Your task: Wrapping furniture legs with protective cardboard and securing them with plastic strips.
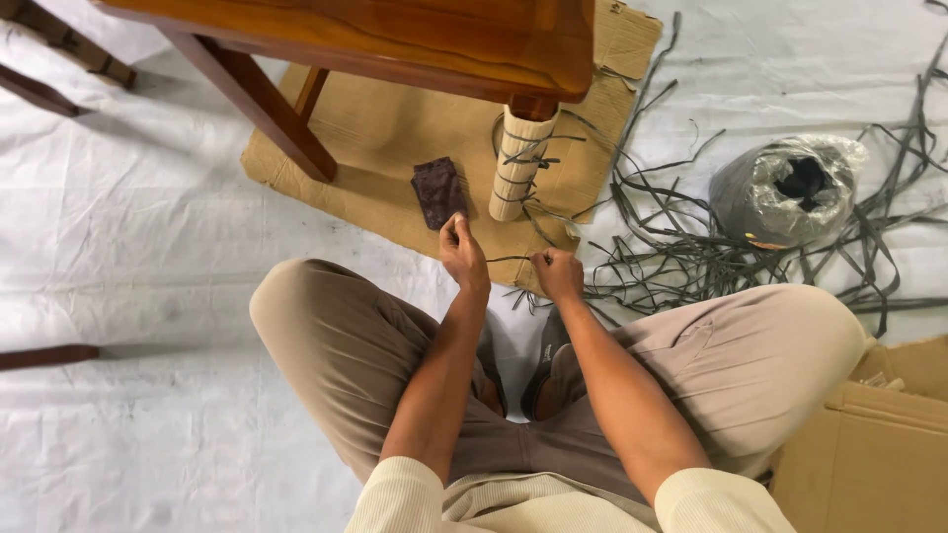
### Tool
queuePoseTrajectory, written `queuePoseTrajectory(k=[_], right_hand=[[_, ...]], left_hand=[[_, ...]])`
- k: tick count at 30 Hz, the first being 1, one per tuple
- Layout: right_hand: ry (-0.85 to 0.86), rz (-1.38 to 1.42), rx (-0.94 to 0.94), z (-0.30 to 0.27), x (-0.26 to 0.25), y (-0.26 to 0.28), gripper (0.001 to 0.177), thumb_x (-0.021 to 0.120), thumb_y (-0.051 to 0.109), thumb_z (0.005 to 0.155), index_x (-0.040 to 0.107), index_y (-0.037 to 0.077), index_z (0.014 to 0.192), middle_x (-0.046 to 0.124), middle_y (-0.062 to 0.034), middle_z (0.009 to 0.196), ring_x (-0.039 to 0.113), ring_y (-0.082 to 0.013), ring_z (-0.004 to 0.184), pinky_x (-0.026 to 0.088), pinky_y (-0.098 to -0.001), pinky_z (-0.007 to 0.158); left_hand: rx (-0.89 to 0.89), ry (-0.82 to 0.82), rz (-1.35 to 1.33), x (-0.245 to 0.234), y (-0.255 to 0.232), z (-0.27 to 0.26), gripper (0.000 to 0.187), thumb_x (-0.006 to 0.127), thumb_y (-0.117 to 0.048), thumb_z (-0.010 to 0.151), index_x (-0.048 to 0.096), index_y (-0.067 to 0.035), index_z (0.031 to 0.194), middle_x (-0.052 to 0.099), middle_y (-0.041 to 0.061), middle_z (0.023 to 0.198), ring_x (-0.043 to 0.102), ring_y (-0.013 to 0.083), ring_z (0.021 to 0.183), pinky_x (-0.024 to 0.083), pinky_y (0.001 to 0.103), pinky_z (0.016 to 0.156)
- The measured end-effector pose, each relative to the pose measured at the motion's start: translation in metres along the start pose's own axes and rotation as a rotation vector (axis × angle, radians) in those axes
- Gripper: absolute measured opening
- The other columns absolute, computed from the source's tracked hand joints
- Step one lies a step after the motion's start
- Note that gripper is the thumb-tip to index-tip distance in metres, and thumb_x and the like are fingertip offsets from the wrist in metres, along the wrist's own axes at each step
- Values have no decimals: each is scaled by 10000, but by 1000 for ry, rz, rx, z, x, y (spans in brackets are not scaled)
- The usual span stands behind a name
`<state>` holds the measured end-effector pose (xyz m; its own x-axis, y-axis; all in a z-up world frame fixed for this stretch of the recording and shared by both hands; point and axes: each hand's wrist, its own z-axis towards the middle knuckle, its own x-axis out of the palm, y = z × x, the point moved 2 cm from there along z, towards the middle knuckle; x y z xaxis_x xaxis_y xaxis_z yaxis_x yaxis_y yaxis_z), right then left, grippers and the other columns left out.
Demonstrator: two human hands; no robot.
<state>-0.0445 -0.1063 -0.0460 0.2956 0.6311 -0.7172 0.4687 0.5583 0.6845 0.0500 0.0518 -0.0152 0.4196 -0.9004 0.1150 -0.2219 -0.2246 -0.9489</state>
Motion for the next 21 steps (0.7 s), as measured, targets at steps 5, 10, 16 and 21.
queuePoseTrajectory(k=[5, 10, 16, 21], right_hand=[[40, -4, 58, -6, 13, 29, 399, 648, 438, 901, 768, 58, 880, 726, -184, 837, 702, -379, 799, 532, -468, 752], [73, 38, -58, -13, 25, 60, 388, 651, 418, 905, 766, 53, 839, 730, -174, 846, 692, -367, 813, 517, -477, 743], [146, 92, -15, -23, 37, 81, 378, 677, 425, 890, 780, 62, 885, 751, -174, 836, 721, -352, 816, 531, -440, 763], [68, 87, -23, -16, 47, 80, 392, 697, 417, 915, 766, 31, 908, 747, -188, 883, 700, -396, 855, 527, -458, 788]], left_hand=[[-3, -12, 165, -11, -32, -21, 370, 653, -349, 974, 728, -47, 1174, 688, 80, 970, 611, 170, 884, 501, 325, 829], [-100, -49, 399, -35, -53, -36, 564, 659, -380, 946, 578, -141, 1451, 695, 155, 997, 646, 265, 931, 492, 352, 882], [368, -126, 636, -64, -44, -51, 823, 689, -351, 953, 264, -134, 1624, 448, 172, 1533, 370, 366, 1461, 246, 563, 1198], [273, -84, 729, -69, -41, -61, 810, 667, -309, 945, 259, -177, 1632, 229, 157, 1692, 126, 396, 1582, 50, 670, 1208]])
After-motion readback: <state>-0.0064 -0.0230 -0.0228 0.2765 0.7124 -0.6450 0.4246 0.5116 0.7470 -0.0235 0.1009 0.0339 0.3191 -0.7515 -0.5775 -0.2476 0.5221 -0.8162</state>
